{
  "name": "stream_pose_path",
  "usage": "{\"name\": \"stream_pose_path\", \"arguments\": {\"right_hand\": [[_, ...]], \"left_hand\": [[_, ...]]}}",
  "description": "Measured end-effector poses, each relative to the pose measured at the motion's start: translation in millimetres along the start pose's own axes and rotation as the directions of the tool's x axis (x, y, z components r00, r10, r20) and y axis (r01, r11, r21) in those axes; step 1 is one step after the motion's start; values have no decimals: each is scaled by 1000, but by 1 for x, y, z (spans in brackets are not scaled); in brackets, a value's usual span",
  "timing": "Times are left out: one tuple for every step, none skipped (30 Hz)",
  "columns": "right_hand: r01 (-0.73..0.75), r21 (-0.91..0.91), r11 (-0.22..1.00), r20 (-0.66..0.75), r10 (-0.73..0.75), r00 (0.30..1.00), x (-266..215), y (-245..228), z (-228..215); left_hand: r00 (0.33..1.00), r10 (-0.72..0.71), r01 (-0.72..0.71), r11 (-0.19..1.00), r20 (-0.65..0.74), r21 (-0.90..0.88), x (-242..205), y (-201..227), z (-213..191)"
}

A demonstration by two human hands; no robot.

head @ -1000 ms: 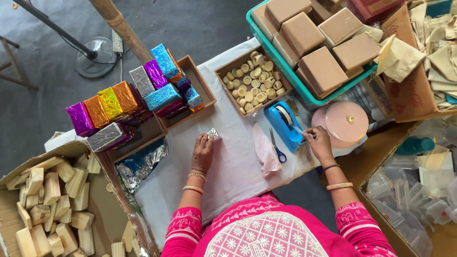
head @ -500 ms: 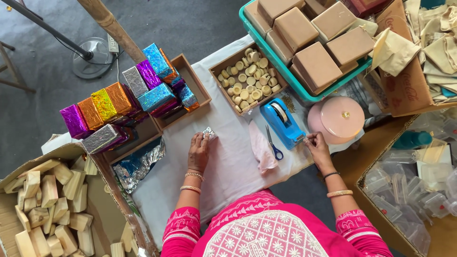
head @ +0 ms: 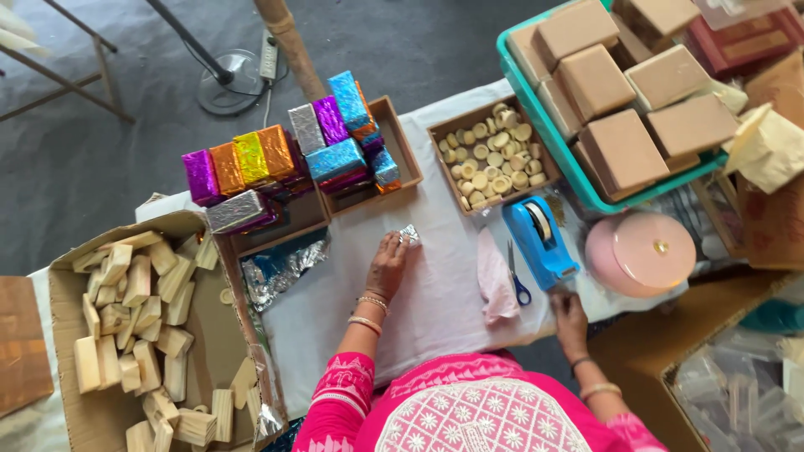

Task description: Wrapping small wooden products in foil and packing them into boxes.

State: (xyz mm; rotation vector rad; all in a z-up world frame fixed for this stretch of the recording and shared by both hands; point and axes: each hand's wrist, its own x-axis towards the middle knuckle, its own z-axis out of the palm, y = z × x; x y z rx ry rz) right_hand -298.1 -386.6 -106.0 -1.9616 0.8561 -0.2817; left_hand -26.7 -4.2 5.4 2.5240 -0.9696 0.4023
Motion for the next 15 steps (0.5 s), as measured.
{"name": "stream_pose_path", "arguments": {"right_hand": [[13,2,1000,7,-13,1000,-3,-25,1],[130,-22,991,-2,-131,991,-16,-48,0],[246,-45,968,-7,-247,969,-29,-70,-1],[253,-43,967,-3,-253,967,-28,-90,8],[420,-127,899,-5,-424,906,-27,-109,18],[567,-210,797,9,-578,816,-28,-128,25],[570,-209,794,12,-581,814,-23,-143,39],[510,-63,858,57,-507,860,-19,-158,53],[427,78,901,116,-434,893,-14,-173,68],[427,80,901,118,-434,893,-10,-194,82],[366,182,912,209,-400,892,-5,-215,97],[294,276,915,300,-373,878,0,-236,111],[295,276,915,302,-374,877,6,-252,125],[295,278,914,348,-382,856,13,-269,138],[294,280,914,394,-389,833,19,-285,151]], "left_hand": [[1000,-7,7,1000,-10,8,2,-1,1],[1000,-3,3,1000,-1,1,-3,1,0],[1000,2,-2,1000,9,-6,-8,3,-1],[1000,-2,2,1000,4,-2,-5,3,-2],[1000,4,-4,1000,9,0,-3,4,-4],[1000,10,-10,1000,17,-1,-2,6,-5],[1000,7,-7,1000,14,1,-1,7,-5],[1000,2,-2,1000,8,-12,0,7,-6],[1000,-2,2,1000,2,-24,1,8,-6],[1000,-4,4,1000,2,-23,1,8,-6],[1000,-2,2,1000,2,-26,0,9,-6],[1000,0,0,1000,0,-30,1,10,-6],[1000,-2,2,1000,-1,-29,1,9,-5],[1000,4,-4,1000,-4,-26,0,10,-4],[1000,10,-10,1000,-7,-24,0,10,-3]]}}
